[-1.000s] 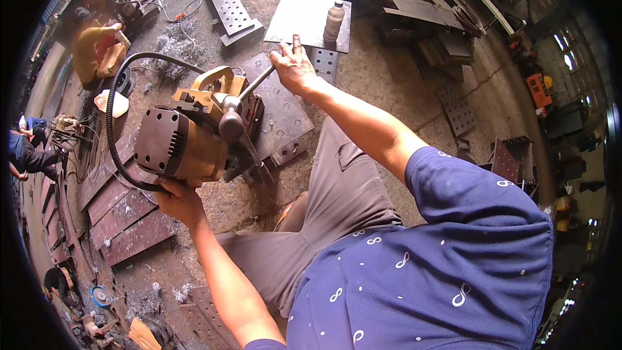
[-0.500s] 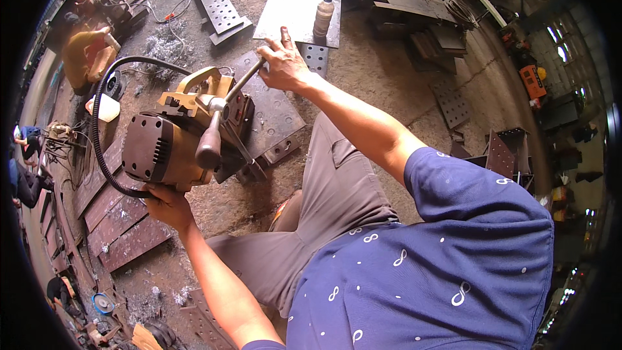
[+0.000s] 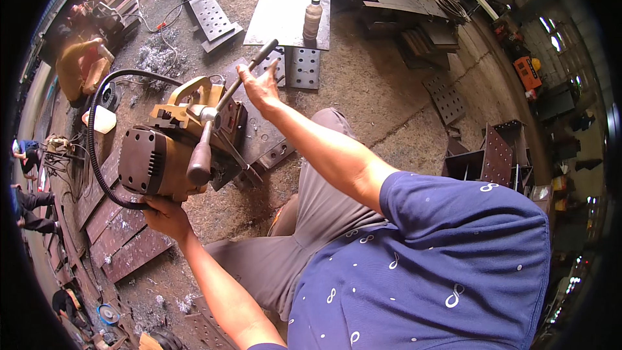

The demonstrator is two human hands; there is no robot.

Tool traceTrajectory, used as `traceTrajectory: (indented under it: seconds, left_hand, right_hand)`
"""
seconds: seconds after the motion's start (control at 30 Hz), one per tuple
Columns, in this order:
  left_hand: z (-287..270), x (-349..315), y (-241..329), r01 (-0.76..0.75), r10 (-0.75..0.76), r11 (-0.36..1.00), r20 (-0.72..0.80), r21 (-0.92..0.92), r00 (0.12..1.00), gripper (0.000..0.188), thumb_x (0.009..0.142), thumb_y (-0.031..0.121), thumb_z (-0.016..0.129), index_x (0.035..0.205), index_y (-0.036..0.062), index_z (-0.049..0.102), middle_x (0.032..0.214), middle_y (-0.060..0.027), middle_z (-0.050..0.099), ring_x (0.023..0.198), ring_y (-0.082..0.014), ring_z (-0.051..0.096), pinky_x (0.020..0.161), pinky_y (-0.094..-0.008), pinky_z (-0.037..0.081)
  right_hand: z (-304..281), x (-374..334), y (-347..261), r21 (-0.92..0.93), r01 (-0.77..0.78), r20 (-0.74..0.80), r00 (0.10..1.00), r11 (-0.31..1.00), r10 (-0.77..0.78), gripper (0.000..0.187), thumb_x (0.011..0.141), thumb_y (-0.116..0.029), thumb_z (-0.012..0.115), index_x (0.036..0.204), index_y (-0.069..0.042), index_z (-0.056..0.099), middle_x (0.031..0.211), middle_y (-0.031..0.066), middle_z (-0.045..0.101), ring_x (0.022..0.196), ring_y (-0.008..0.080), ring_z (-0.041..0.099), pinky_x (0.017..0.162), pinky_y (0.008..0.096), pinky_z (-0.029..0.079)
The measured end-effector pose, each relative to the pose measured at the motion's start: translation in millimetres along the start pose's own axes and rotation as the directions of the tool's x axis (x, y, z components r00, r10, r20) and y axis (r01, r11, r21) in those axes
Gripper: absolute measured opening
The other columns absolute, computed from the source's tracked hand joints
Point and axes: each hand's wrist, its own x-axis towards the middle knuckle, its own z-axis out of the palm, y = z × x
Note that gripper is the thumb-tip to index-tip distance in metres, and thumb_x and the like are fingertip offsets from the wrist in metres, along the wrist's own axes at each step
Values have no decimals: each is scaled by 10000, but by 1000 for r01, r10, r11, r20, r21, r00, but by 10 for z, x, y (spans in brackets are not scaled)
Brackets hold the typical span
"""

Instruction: The person uses a handheld hole saw drill to cut holes in metal plates. They position the tool, operate the lever to advance the drill, and then remove the cut metal plug from the plate.

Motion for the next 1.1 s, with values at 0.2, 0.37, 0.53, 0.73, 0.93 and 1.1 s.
traceTrajectory:
  seconds: [0.2, 0.37, 0.53, 0.73, 0.93, 1.1]
  left_hand:
    - [-24, -9, 26, 73, -74, 997, 22, 6, 997, 507, 1097, 366, 448, 1093, -105, 639, 949, -255, 714, 828, -293, 696, 691, -447, 541]
    - [-29, -6, -58, -3, 3, 1000, -6, -17, 1000, 443, 1102, 327, 456, 1014, -73, 627, 862, -209, 709, 749, -246, 679, 639, -400, 530]
    - [-1, -12, 113, -23, 23, 1000, 2, -14, 1000, 437, 1101, 326, 466, 1007, -69, 630, 832, -187, 708, 721, -227, 678, 615, -385, 526]
    - [-37, -1, 59, -38, 38, 999, -6, 13, 999, 443, 1098, 329, 462, 1011, -68, 638, 844, -196, 713, 733, -241, 685, 627, -398, 534]
    - [2, -9, 121, -41, 42, 999, -19, 32, 999, 455, 1094, 338, 461, 1004, -70, 640, 847, -210, 709, 744, -255, 691, 640, -411, 537]
    - [0, -27, 131, -22, 23, 999, -35, 35, 999, 456, 1093, 337, 460, 979, -70, 633, 829, -201, 700, 721, -239, 670, 618, -399, 520]
  right_hand:
    - [192, -74, 78, 244, -379, 441, 863, 893, 246, 824, 807, -623, 664, 1449, -172, 413, 1597, 125, 354, 1284, 359, 443, 883, 606, 456]
    - [223, -56, 116, 285, -393, 475, 850, 874, 228, 782, 812, -608, 666, 1435, -199, 429, 1531, 107, 409, 1119, 330, 492, 864, 594, 455]
    - [219, -2, 162, 289, -308, 438, 884, 906, 161, 761, 846, -577, 662, 1433, -134, 467, 1502, 148, 483, 1281, 332, 494, 966, 533, 455]
    - [235, -48, 146, 295, -298, 424, 892, 908, 155, 723, 864, -562, 656, 1399, -96, 515, 1474, 150, 522, 1332, 306, 487, 976, 467, 465]
    - [240, 38, 201, 280, -268, 446, 886, 922, 123, 771, 822, -667, 629, 1414, -201, 466, 1435, 85, 471, 1063, 298, 522, 847, 501, 449]
    - [247, -2, 201, 248, -322, 449, 874, 914, 186, 797, 810, -677, 634, 1421, -194, 465, 1429, 91, 471, 1057, 293, 528, 851, 511, 443]
